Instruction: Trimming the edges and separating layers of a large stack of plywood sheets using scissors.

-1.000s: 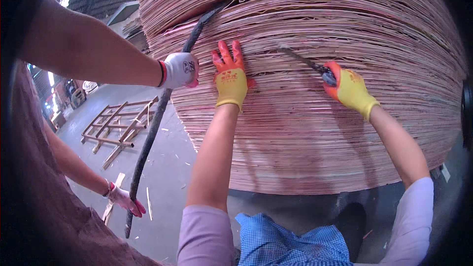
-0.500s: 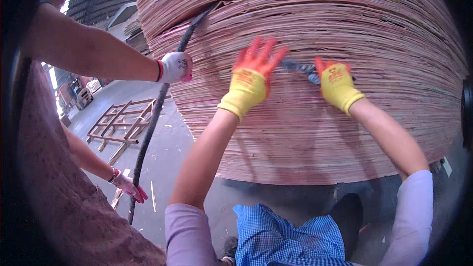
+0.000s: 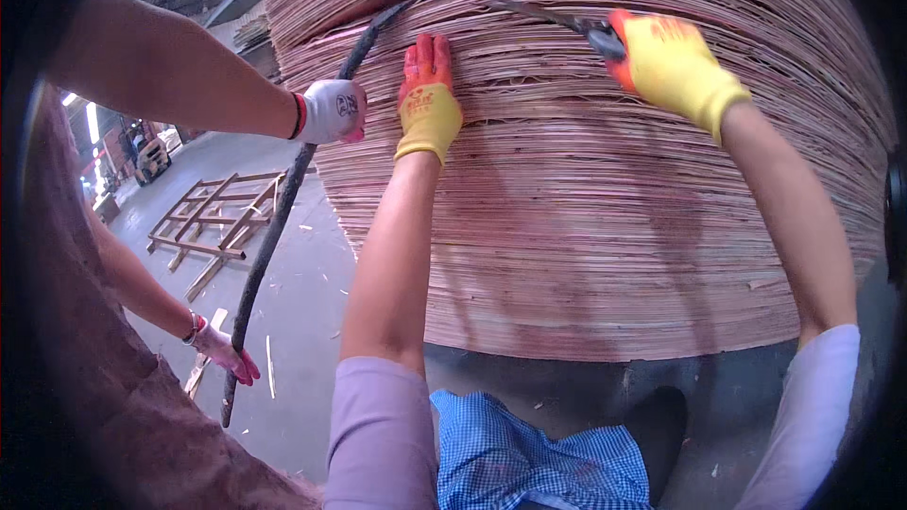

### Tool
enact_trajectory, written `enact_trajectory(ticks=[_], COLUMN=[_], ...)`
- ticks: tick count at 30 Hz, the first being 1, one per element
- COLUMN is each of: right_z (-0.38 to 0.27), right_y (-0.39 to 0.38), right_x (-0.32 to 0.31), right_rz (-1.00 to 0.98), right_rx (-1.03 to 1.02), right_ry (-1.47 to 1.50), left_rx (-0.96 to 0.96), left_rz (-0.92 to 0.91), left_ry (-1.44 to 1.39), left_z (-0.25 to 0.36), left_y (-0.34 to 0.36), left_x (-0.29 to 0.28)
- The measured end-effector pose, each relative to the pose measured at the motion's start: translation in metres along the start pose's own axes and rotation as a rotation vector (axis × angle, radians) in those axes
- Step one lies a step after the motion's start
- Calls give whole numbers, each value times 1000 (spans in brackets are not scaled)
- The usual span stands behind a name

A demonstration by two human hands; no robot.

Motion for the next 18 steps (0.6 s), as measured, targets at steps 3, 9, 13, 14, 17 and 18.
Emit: enact_trajectory(ticks=[3, 9, 13, 14, 17, 18], right_z=[-20, -57, -72, -83, -109, -113], right_y=[34, 78, 96, 97, 105, 108], right_x=[-24, -42, -31, -32, -36, -32], right_rz=[27, -49, -163, -170, -213, -290], right_rx=[-56, 22, 6, 0, -1, 11], right_ry=[-82, -276, -482, -538, -593, -613], left_rx=[-14, -140, -124, -125, -157, -145], left_rz=[-32, -235, -181, -182, -226, -174], left_ry=[40, 152, 96, 94, 80, 103], left_z=[-8, 2, 2, 2, 0, 1], left_y=[4, 7, 11, 12, 10, 11], left_x=[0, 2, 1, -2, 0, 0])
Point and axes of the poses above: each hand's wrist, its own y-axis towards the middle knuckle, its own x-axis out of the palm, z = x × y, the point moved 6 cm from there along y, towards the middle knuckle, and after that the axes turned 5 degrees about z, right-handed, at the moved point
